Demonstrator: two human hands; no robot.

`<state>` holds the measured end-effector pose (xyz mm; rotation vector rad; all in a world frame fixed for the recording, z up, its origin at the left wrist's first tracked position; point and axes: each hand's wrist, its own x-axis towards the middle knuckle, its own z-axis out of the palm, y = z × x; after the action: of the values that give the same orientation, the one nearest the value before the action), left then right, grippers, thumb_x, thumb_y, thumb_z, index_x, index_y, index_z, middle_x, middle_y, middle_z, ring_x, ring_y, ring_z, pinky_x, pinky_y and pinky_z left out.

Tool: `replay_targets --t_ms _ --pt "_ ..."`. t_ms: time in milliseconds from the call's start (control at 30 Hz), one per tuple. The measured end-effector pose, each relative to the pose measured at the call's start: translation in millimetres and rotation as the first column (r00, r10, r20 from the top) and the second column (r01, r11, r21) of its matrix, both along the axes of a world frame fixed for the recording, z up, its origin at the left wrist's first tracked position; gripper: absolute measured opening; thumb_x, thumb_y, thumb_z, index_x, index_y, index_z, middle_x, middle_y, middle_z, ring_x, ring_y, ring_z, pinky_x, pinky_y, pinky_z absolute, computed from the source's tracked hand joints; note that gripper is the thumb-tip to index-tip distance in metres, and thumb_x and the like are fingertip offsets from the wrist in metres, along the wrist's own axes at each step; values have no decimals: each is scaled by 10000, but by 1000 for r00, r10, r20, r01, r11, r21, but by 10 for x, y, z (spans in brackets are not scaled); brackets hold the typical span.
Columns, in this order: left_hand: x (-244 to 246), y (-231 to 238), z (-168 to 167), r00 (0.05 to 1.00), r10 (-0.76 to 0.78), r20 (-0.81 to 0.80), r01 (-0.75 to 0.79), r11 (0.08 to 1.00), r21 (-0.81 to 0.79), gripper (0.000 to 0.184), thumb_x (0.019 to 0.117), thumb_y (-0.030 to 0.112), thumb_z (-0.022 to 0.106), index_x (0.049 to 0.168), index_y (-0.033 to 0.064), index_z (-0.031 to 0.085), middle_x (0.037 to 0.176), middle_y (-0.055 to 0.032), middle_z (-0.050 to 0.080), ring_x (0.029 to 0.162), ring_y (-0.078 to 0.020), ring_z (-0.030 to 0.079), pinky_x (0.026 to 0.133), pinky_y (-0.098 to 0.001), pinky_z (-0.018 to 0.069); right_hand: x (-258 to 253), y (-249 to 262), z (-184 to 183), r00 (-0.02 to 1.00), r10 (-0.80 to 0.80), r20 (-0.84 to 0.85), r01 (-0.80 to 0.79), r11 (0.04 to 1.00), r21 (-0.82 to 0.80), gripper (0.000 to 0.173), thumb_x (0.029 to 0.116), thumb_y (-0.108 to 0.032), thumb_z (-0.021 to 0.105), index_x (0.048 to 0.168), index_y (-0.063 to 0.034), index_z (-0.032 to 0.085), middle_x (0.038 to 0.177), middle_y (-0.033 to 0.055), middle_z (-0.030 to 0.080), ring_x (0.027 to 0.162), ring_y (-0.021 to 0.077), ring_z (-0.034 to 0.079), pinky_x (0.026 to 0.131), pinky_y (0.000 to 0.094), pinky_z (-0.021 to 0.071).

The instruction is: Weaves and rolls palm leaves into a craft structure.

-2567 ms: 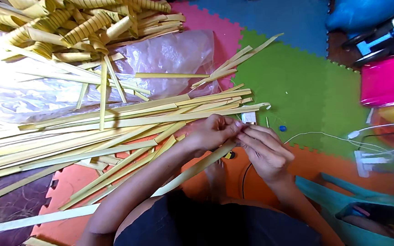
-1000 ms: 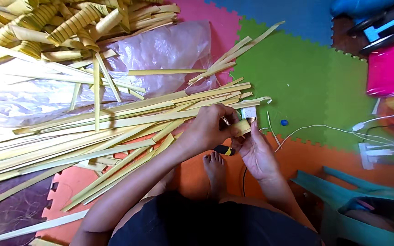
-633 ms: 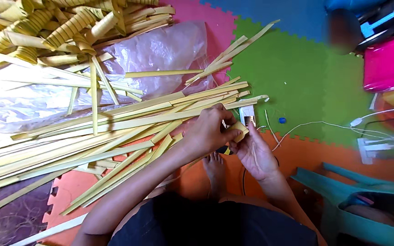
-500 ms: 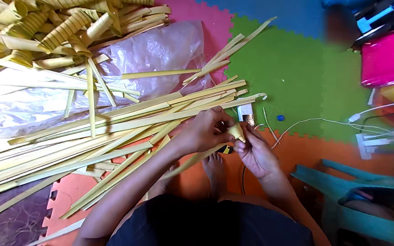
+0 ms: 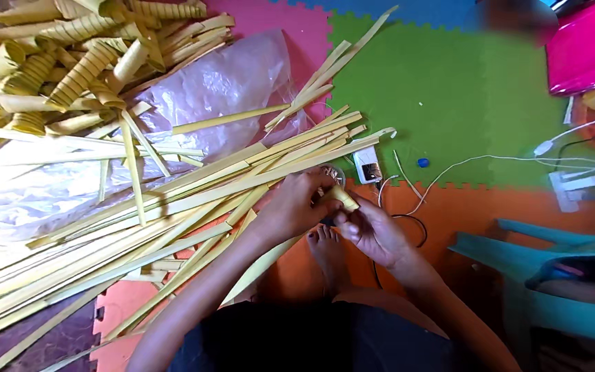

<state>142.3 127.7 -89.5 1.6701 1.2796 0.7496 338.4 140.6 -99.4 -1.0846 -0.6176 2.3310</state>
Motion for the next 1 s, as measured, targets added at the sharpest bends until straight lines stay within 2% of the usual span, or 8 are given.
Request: replay_targets --t_ms 100,200,300,433,633,833,933,1000 --pt "-8 0 -1 999 36 17 -35 999 -32 169 887 149 802 941 21 706 919 -91 640 650 -110 655 577 -255 594 -9 -33 -16 996 2 84 -11 995 104 442 1121 -319 224 1107 -75 592 878 38 686 713 66 657 690 203 567" --pt "-50 6 31 992 2 126 17 988 -154 198 850 83 823 1009 46 711 998 -75 656 703 -119 687 615 -271 627 -10 -16 -5 995 -93 25 93 995 -28 315 1123 -218 276 1096 -101 567 823 23 641 603 21 591 562 133 504" --pt "-35 -13 43 986 52 156 -26 987 -159 129 863 43 801 969 58 730 803 -37 732 589 -93 666 543 -235 573 23 -9 -27 996 -42 -79 32 993 -113 322 1121 -222 252 1041 -120 547 746 -20 584 539 -19 520 509 95 446" --pt "-34 -5 51 985 71 158 -46 986 -158 120 873 98 810 923 38 719 711 -33 704 569 -94 671 527 -245 585 19 -82 -56 998 40 47 -48 982 180 430 1108 -334 252 1098 -97 611 854 24 688 698 61 648 687 203 559" --pt "-84 -36 6 952 20 305 50 974 -219 179 820 -42 794 976 7 721 748 -64 732 618 -111 705 586 -242 612 51 -59 -22 969 -34 -244 -36 960 -276 347 1108 -224 268 1014 -96 576 727 -30 566 525 -33 512 501 82 444" --pt "-57 -92 63 956 93 279 -27 972 -233 142 873 28 786 986 3 705 748 -66 725 610 -119 712 577 -253 626 -11 -166 -82 990 -24 141 -42 893 449 278 1093 -260 361 1017 -126 593 811 -1 661 691 63 635 676 234 555" --pt "-97 -97 63 960 39 278 27 974 -227 175 845 -1 794 1001 19 718 752 -47 723 630 -97 700 597 -232 611 12 -118 9 998 11 -62 -11 1000 -1 332 1115 -231 265 1051 -133 576 764 -22 617 556 -22 535 525 106 454" --pt "-119 -101 61 964 17 267 39 978 -205 162 827 -4 800 967 38 730 717 -23 699 606 -67 657 574 -205 571 67 -85 -40 953 -16 -302 -80 949 -304 322 1099 -218 292 1019 -102 581 742 -31 572 524 -36 507 501 81 442"
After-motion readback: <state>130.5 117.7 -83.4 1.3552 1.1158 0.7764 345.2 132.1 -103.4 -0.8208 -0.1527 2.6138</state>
